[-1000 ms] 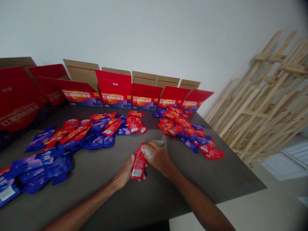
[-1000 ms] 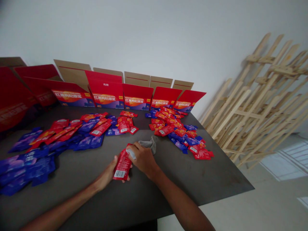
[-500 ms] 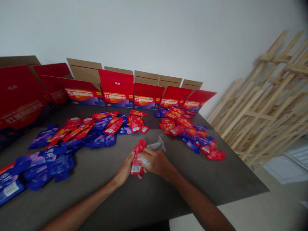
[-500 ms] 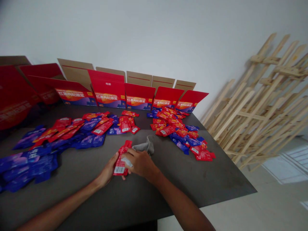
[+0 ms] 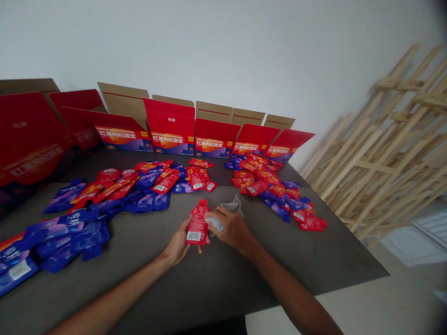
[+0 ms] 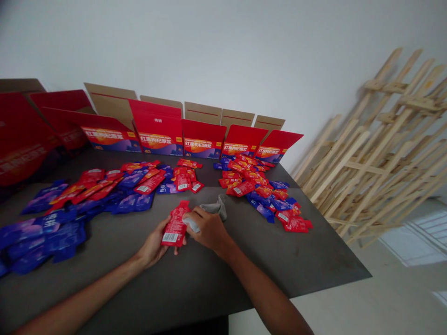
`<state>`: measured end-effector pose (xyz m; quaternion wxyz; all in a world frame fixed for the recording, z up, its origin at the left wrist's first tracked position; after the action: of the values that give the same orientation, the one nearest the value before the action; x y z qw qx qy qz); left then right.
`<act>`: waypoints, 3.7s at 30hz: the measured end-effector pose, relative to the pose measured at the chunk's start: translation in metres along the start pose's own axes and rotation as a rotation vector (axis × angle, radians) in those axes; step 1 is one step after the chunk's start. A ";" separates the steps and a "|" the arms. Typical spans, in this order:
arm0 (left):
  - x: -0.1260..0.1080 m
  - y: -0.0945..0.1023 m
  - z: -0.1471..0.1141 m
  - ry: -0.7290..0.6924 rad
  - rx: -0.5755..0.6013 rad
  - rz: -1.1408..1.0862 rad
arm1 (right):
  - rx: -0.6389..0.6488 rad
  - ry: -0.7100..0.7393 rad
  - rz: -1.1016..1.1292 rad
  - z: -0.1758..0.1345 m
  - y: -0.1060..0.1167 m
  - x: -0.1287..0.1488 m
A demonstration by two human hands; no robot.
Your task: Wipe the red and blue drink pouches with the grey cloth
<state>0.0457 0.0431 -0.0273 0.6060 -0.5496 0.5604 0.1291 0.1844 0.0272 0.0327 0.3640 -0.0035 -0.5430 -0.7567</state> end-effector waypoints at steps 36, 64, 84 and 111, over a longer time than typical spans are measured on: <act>0.001 0.007 0.008 -0.078 -0.015 -0.110 | 0.106 0.022 -0.196 -0.002 -0.018 0.017; 0.003 0.003 0.003 -0.030 -0.010 -0.216 | 0.111 -0.011 -0.202 -0.002 -0.018 0.018; -0.005 0.009 0.005 -0.079 -0.065 -0.307 | 0.302 0.201 -0.214 -0.007 -0.029 0.040; -0.006 0.007 0.000 -0.078 -0.139 -0.248 | -0.025 -0.225 -0.141 0.003 0.004 0.006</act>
<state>0.0382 0.0485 -0.0260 0.5990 -0.6497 0.4543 0.1129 0.1817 0.0258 0.0394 0.2465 -0.0547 -0.5701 -0.7818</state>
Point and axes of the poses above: each hand's wrist, its own z-axis towards the middle knuckle, its own y-axis out of the back of the hand, x = y × z, the point moved 5 cm from there along z, towards the middle knuckle, and after that the axes turned 2 degrees about x, right-handed, at the moved point
